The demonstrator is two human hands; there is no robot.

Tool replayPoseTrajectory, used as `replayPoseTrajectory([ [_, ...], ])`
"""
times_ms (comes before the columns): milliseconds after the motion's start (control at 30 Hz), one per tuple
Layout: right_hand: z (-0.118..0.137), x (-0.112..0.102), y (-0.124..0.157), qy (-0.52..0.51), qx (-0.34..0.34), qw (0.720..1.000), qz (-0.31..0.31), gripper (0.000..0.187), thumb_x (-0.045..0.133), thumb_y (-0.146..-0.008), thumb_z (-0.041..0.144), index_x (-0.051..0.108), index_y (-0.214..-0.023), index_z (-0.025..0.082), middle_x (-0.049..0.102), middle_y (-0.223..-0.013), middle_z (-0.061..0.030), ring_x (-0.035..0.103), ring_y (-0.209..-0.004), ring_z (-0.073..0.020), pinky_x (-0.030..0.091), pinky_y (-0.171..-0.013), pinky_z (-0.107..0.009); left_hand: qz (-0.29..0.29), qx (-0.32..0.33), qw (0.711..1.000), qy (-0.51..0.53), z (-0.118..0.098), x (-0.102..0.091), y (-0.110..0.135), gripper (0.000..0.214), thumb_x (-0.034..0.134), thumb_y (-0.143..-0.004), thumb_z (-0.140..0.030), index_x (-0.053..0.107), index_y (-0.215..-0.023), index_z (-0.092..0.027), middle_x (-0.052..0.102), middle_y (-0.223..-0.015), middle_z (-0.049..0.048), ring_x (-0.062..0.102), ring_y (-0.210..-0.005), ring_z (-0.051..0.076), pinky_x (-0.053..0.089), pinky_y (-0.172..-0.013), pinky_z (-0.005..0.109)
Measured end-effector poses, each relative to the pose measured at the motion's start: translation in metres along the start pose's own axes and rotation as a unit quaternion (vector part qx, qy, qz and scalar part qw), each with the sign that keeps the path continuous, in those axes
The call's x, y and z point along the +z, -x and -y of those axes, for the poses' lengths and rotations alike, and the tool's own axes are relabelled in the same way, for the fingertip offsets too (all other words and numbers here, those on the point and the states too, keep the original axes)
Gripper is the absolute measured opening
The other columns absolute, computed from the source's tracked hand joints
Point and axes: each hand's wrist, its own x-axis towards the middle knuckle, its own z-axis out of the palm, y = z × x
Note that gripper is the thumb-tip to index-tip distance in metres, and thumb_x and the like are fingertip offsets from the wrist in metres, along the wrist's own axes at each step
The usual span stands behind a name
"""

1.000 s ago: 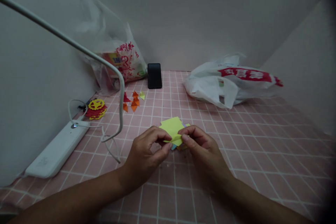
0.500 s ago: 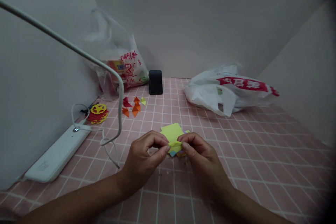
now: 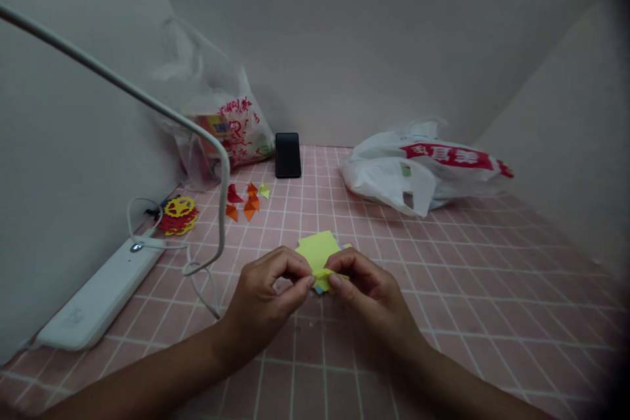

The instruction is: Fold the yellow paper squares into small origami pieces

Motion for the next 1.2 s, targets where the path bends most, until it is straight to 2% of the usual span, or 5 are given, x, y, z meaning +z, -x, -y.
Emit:
replayPoseTrajectory([
  [133,-0.0006,-0.0009,0.0010,0.014,-0.011,1.000,-0.006,0.010,0.062,-0.088,0.027,0.062,-0.080,0.021,0.056,-0.079,-0.0003,0.051,-0.075,-0.0156,0.038,-0.065,-0.029,-0.003,0.008,1.000,-0.020,0.0001,0.0004,0.0013,0.007,0.066,-0.083,-0.009,0.063,-0.084,-0.016,0.067,-0.077,0.0007,0.064,-0.070,0.012,0.051,-0.067,0.022],
  [300,0.0017,0.0009,0.0015,-0.018,-0.026,0.999,-0.020,0.010,0.061,-0.089,0.026,0.063,-0.080,0.021,0.057,-0.080,0.0000,0.053,-0.074,-0.0149,0.040,-0.068,-0.029,-0.037,0.046,0.997,-0.044,0.0006,0.0006,0.0027,0.018,0.069,-0.082,-0.009,0.061,-0.096,-0.016,0.069,-0.085,0.0013,0.067,-0.072,0.011,0.053,-0.068,0.019],
  [533,0.0046,0.0013,0.0017,-0.022,-0.050,0.998,-0.018,0.009,0.061,-0.089,0.023,0.063,-0.080,0.022,0.058,-0.081,0.0004,0.053,-0.075,-0.0146,0.040,-0.070,-0.029,-0.021,0.104,0.992,-0.061,0.0018,-0.0013,0.0006,0.008,0.065,-0.086,-0.008,0.063,-0.087,-0.016,0.069,-0.079,0.0027,0.066,-0.076,0.013,0.051,-0.071,0.024],
  [800,0.0028,0.0007,0.0043,0.014,-0.088,0.996,-0.020,0.010,0.059,-0.090,0.021,0.063,-0.082,0.023,0.058,-0.083,0.0005,0.054,-0.080,-0.0158,0.041,-0.074,-0.031,-0.013,0.082,0.996,-0.020,-0.0004,-0.0012,0.0027,0.008,0.064,-0.084,-0.007,0.063,-0.083,-0.015,0.068,-0.079,0.0038,0.066,-0.075,0.014,0.052,-0.071,0.025],
  [1200,0.0057,0.0043,0.0057,-0.010,-0.079,0.997,-0.018,0.012,0.058,-0.090,0.019,0.063,-0.080,0.023,0.058,-0.082,0.0003,0.054,-0.080,-0.0158,0.041,-0.074,-0.030,-0.021,-0.049,0.994,0.096,-0.0046,0.0029,0.0040,0.010,0.063,-0.081,-0.010,0.059,-0.076,-0.018,0.065,-0.075,0.0023,0.063,-0.071,0.015,0.053,-0.068,0.029],
])
